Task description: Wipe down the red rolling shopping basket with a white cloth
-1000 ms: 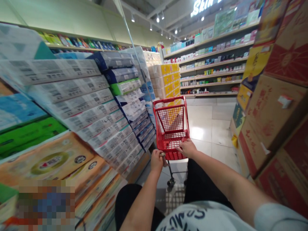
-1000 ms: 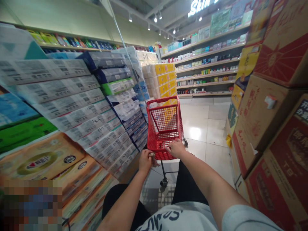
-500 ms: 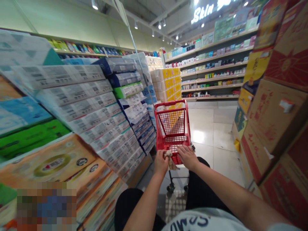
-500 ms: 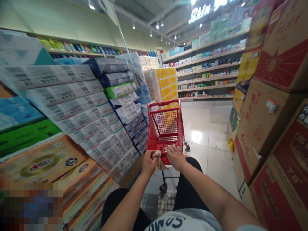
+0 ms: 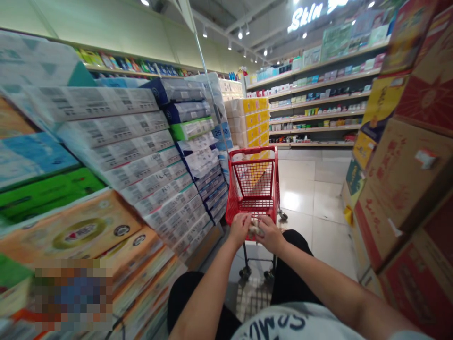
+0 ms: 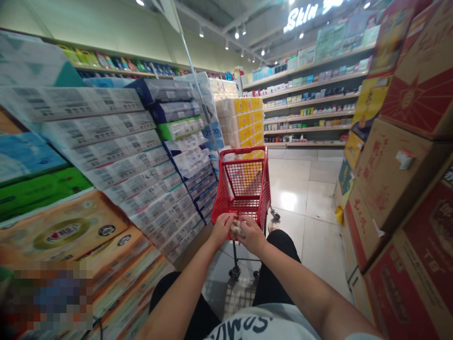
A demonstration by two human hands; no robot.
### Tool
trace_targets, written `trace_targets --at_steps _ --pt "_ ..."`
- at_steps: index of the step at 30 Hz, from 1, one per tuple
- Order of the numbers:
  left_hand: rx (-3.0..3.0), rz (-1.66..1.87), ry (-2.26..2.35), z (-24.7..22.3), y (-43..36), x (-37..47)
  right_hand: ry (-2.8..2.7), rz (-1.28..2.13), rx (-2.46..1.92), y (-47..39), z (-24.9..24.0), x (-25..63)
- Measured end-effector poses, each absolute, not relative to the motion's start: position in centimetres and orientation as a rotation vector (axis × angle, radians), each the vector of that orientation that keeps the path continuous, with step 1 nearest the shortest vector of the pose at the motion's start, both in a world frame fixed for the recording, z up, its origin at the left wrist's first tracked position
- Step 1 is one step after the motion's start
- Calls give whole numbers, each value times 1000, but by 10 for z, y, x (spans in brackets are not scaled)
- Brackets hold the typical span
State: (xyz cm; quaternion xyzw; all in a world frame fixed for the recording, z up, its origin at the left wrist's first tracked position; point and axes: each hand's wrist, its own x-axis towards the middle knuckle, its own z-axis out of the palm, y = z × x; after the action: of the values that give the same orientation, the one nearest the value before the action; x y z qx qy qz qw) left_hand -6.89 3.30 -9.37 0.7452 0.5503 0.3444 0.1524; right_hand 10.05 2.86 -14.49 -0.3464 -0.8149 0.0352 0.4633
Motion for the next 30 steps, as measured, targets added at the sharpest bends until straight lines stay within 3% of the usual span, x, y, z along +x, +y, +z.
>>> trace_targets --at_steps 4,9,16,23,30 --pt "2242 766 1911 -107 33 -80 -2444 -249 -700 29 -151 103" --pt "2273 552 1934 -114 34 -94 -2670 -507 -592 35 -163 99" --pt "2235 521 1935 -108 34 -94 -2694 -409 -655 36 -195 101" --pt "2253 493 1958 -108 34 -94 -2628 -541 -514 38 -177 89" --pt "2246 545 1949 -109 32 -97 -2625 -497 -556 37 -197 89"
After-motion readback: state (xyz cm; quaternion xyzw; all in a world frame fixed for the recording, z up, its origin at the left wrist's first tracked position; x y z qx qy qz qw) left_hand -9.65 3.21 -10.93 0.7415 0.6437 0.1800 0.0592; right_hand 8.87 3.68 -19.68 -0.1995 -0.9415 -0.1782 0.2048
